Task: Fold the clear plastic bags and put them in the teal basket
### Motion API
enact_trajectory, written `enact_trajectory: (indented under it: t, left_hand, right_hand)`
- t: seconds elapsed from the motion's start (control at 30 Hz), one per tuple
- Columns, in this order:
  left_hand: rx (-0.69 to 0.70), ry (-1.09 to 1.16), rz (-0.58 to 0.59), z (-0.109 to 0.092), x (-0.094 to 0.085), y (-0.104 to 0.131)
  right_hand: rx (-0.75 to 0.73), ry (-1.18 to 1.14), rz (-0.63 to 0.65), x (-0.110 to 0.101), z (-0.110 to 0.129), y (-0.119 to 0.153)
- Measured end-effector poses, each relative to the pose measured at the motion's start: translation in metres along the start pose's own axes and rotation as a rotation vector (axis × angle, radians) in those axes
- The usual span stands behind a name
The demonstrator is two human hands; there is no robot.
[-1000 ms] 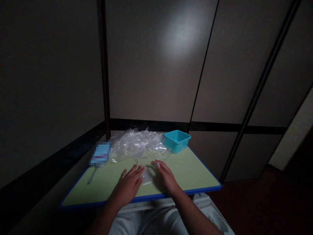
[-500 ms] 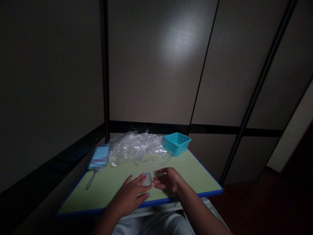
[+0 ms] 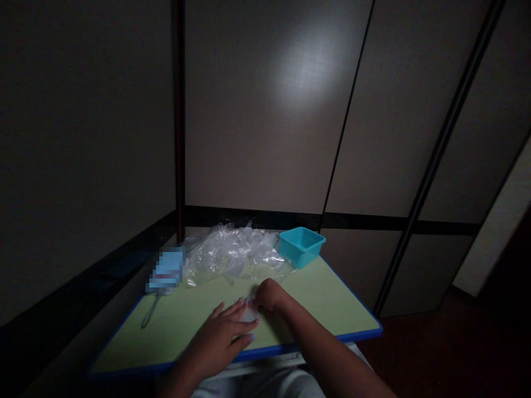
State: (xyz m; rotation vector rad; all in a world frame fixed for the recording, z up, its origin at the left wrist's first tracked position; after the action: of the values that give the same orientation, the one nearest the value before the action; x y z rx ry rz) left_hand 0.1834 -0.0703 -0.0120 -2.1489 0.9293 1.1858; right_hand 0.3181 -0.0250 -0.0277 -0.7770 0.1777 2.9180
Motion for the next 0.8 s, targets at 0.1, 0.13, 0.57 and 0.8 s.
enact_trajectory:
  t: [0.1, 0.13, 0.57, 0.8]
  left_hand:
    - [-0.048, 0.202, -0.098, 0.017, -0.008, -0.006]
    - [-0.085, 0.303, -0.147, 0.026, -0.011, -0.01]
    - [-0.268, 1.468, 0.11, 0.032, -0.02, -0.116]
    - [-0.448, 1.472, 0.042, 0.062, -0.007, -0.135]
  right_hand:
    - [-0.095, 0.033, -0.02, -0.004, 0.002, -0.003]
    - [-0.126, 0.028, -0.026, -0.005, 0.002, -0.003]
    - [-0.474, -0.282, -0.058, -0.068, 0.042, -0.033]
    - [-0.494, -0.38, -0.149, -0.088, 0.023, -0.049]
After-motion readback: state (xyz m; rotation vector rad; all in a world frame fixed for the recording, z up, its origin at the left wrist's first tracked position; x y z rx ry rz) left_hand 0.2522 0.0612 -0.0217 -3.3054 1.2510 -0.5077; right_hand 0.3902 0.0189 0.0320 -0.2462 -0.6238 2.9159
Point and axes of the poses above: each hand's wrist, its own y-axis away from the middle knuckle, its own x-axis out of the palm, z = x × y, the point moved 9 cm from there along -y, towards the middle knuckle, and after that the axes turned 12 degrees about -x, right-handed, at the moved point
